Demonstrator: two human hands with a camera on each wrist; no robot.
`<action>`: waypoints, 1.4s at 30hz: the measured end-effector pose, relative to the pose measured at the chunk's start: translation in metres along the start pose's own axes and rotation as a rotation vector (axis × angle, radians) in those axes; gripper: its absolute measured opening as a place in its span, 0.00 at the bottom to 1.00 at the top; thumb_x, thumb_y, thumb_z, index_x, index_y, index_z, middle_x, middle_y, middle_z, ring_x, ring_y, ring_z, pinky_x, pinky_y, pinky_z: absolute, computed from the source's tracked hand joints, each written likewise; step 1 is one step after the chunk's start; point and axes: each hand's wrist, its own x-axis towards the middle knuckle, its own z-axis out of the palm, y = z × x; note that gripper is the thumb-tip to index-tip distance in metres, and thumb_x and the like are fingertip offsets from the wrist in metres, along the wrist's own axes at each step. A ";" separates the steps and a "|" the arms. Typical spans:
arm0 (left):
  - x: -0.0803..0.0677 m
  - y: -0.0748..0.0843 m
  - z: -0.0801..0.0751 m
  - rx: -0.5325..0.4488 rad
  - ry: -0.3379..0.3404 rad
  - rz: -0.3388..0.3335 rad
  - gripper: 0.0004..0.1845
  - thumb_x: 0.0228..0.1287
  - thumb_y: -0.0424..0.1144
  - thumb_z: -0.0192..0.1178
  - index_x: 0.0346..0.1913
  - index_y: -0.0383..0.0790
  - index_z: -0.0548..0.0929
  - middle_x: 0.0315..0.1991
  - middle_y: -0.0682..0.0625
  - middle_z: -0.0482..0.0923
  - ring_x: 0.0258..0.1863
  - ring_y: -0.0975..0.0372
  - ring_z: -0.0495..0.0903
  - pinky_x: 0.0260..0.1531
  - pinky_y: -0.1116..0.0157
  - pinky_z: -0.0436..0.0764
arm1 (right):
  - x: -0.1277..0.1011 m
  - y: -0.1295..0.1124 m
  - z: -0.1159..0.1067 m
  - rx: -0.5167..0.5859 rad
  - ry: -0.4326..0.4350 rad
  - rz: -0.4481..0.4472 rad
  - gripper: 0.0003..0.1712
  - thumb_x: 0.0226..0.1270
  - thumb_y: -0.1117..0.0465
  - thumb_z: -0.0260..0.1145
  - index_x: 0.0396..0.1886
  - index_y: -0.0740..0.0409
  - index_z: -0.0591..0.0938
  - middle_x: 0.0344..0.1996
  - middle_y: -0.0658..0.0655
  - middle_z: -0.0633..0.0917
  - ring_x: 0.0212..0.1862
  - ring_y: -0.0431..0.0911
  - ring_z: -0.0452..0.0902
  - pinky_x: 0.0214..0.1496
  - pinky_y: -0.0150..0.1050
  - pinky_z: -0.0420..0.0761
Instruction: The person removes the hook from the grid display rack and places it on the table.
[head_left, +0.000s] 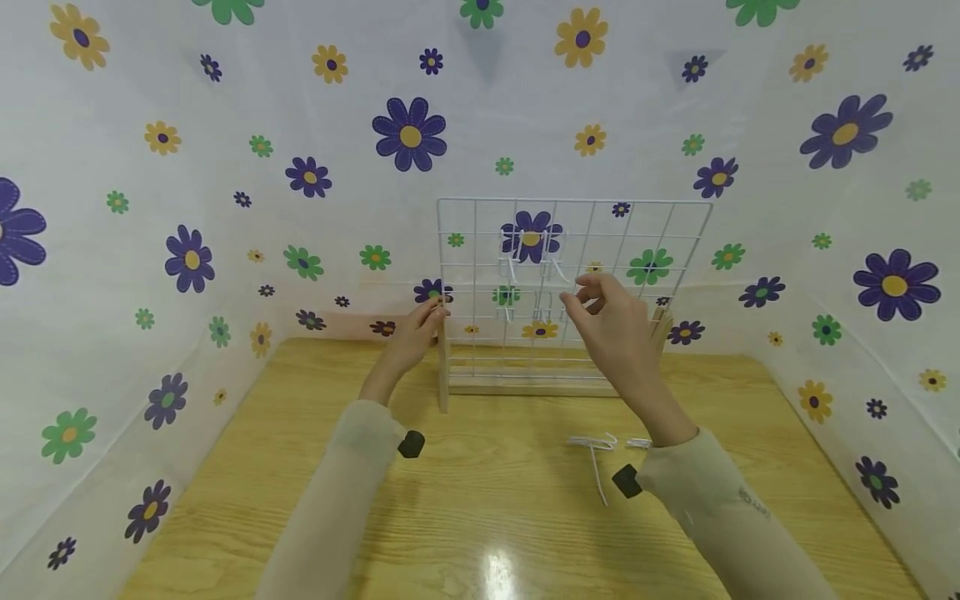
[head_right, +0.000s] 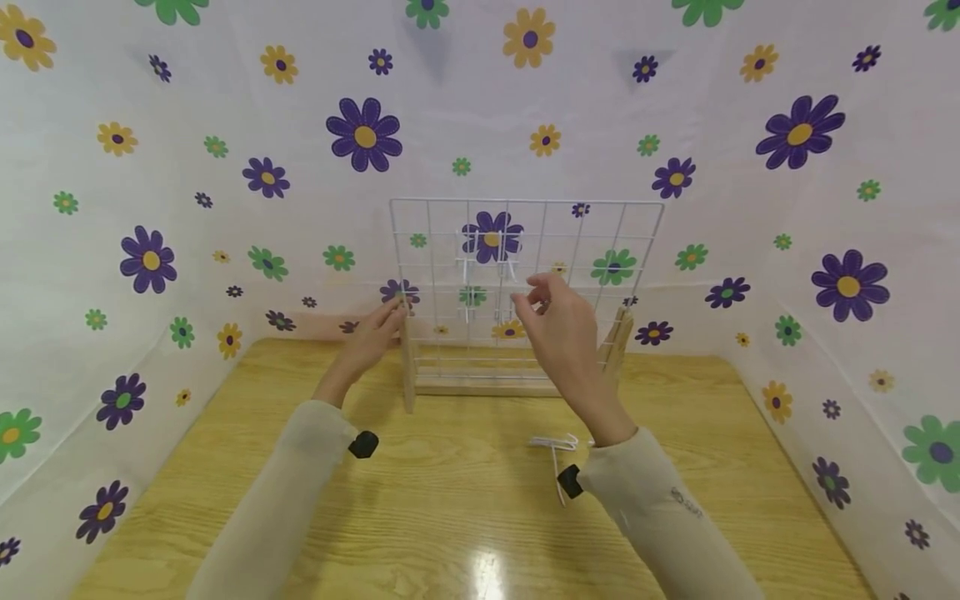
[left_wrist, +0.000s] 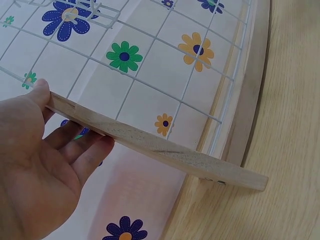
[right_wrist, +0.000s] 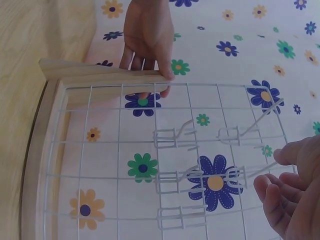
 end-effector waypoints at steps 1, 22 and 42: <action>0.000 0.001 -0.001 -0.001 -0.002 0.002 0.29 0.87 0.48 0.40 0.83 0.45 0.57 0.75 0.40 0.66 0.75 0.44 0.65 0.69 0.49 0.75 | 0.002 -0.002 0.001 0.005 -0.002 -0.001 0.16 0.74 0.60 0.70 0.53 0.68 0.83 0.35 0.61 0.88 0.29 0.49 0.82 0.28 0.38 0.79; -0.001 0.000 0.000 -0.015 0.006 -0.018 0.31 0.86 0.52 0.41 0.83 0.47 0.55 0.76 0.43 0.66 0.76 0.47 0.63 0.71 0.49 0.72 | 0.026 -0.014 0.018 0.072 0.130 -0.118 0.08 0.73 0.67 0.68 0.43 0.71 0.85 0.34 0.65 0.90 0.29 0.53 0.83 0.30 0.24 0.74; -0.003 -0.002 0.003 -0.059 0.016 -0.021 0.30 0.86 0.53 0.40 0.83 0.50 0.56 0.77 0.42 0.64 0.77 0.47 0.61 0.71 0.49 0.71 | 0.043 -0.020 0.016 0.148 0.224 -0.176 0.06 0.71 0.71 0.67 0.41 0.73 0.85 0.28 0.66 0.89 0.27 0.55 0.85 0.18 0.20 0.60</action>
